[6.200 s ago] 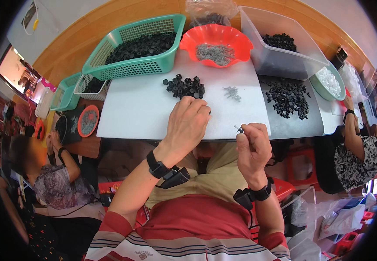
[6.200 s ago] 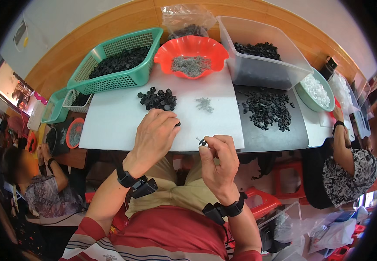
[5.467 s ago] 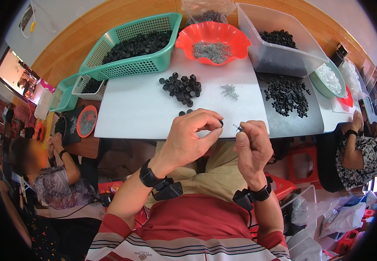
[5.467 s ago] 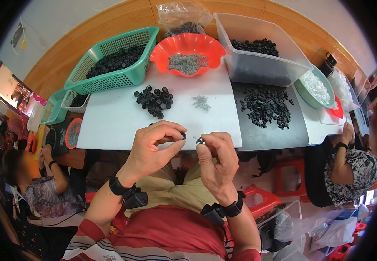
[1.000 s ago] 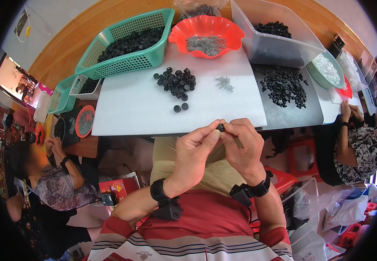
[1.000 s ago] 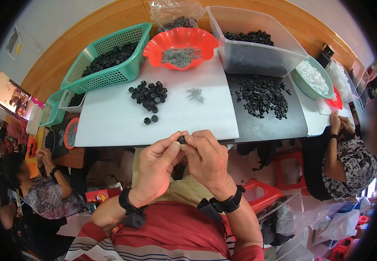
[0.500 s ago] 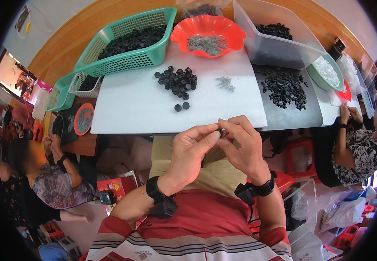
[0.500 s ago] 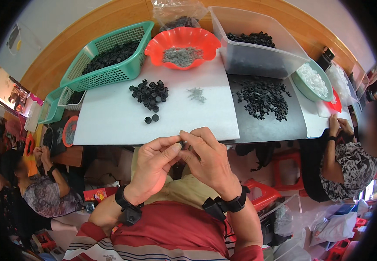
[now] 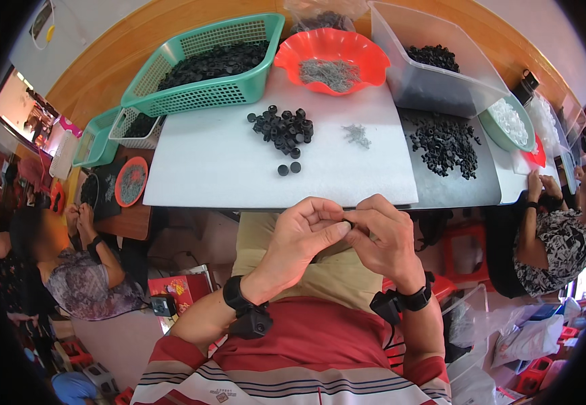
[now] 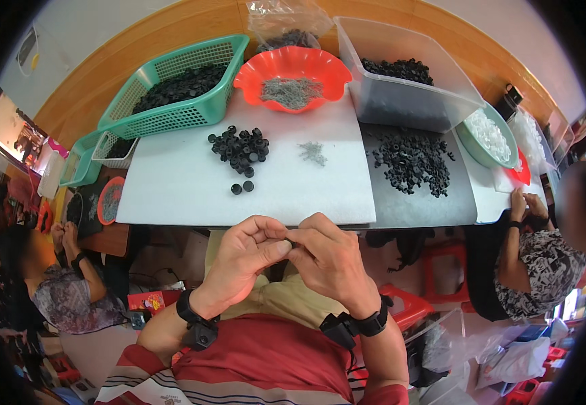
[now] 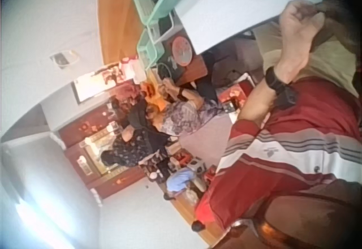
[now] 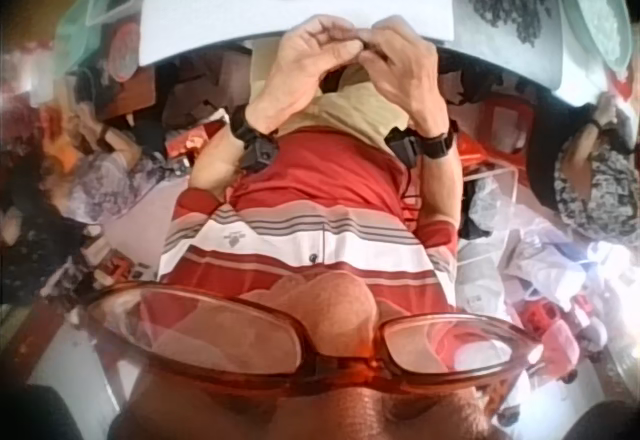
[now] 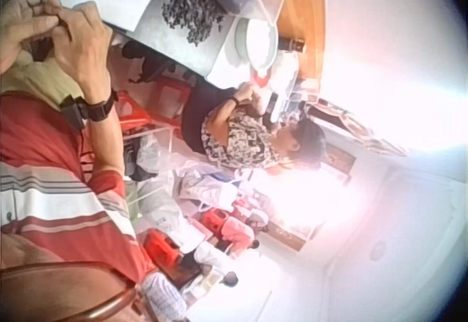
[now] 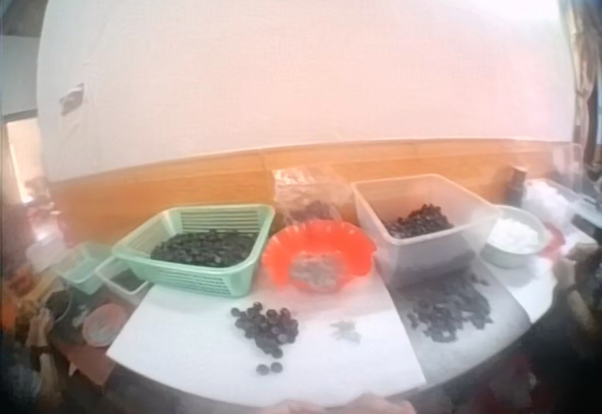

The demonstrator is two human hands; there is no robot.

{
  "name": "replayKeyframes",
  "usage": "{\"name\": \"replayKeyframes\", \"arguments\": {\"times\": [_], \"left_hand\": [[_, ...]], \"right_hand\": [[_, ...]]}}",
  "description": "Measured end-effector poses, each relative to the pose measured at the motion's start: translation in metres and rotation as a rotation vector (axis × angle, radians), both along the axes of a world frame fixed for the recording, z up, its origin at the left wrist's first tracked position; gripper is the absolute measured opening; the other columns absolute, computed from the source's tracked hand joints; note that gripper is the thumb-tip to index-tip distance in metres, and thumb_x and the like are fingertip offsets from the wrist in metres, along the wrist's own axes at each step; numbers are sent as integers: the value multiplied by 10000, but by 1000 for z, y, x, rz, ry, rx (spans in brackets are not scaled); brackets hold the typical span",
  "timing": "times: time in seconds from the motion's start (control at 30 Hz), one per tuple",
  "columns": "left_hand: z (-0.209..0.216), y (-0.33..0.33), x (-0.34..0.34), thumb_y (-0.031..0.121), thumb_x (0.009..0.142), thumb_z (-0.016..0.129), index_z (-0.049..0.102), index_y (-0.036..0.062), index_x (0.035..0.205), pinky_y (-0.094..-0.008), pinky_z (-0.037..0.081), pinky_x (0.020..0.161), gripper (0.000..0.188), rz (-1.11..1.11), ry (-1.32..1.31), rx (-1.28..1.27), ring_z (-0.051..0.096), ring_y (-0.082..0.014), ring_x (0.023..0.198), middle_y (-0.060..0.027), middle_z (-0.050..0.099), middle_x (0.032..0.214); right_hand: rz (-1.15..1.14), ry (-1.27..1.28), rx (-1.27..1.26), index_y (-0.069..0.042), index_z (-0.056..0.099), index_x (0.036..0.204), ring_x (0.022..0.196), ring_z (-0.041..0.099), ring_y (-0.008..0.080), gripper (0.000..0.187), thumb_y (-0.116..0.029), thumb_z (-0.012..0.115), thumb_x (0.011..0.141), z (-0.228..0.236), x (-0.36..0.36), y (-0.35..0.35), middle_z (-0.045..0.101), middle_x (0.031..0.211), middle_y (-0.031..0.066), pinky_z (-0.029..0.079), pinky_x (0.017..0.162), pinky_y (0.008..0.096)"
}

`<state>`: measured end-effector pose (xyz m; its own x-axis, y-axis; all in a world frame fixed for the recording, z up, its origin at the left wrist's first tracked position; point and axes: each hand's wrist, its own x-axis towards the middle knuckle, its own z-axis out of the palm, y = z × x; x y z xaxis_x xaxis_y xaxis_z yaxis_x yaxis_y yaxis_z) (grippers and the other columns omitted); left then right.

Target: Insert small metal pins or screws into black plastic components at a workshop table.

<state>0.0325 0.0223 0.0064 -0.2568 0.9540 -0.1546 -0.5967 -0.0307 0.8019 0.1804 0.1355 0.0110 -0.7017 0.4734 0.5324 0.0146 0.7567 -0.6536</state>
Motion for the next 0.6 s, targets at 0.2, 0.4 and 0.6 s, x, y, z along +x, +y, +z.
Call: {"name": "replayKeyframes", "arguments": {"times": [0.2,0.4,0.6], "left_hand": [[-2,-1,-3,30,946,702,587,-10,1160,-247,545,897,246,-36,-20,24,643,-105,1008,-69,656,1084],[-4,-4,-7,33,948,703,593,-3,1153,-248,550,877,236,-26,31,17,653,-102,981,-59,677,1066],[-1,-7,-16,27,938,713,615,18,1136,-261,548,877,222,-20,66,36,650,-95,971,-48,681,1066]], "right_hand": [[-14,11,-13,-45,729,984,623,653,199,239,-9,781,754,4,-5,-4,641,867,75,532,550,317],[-5,-17,44,-59,725,987,616,650,198,249,-40,806,753,2,-7,-5,643,857,76,527,538,314],[14,-14,34,-63,724,1003,611,644,187,266,-63,827,757,3,-14,-6,642,858,68,515,522,304]]}}
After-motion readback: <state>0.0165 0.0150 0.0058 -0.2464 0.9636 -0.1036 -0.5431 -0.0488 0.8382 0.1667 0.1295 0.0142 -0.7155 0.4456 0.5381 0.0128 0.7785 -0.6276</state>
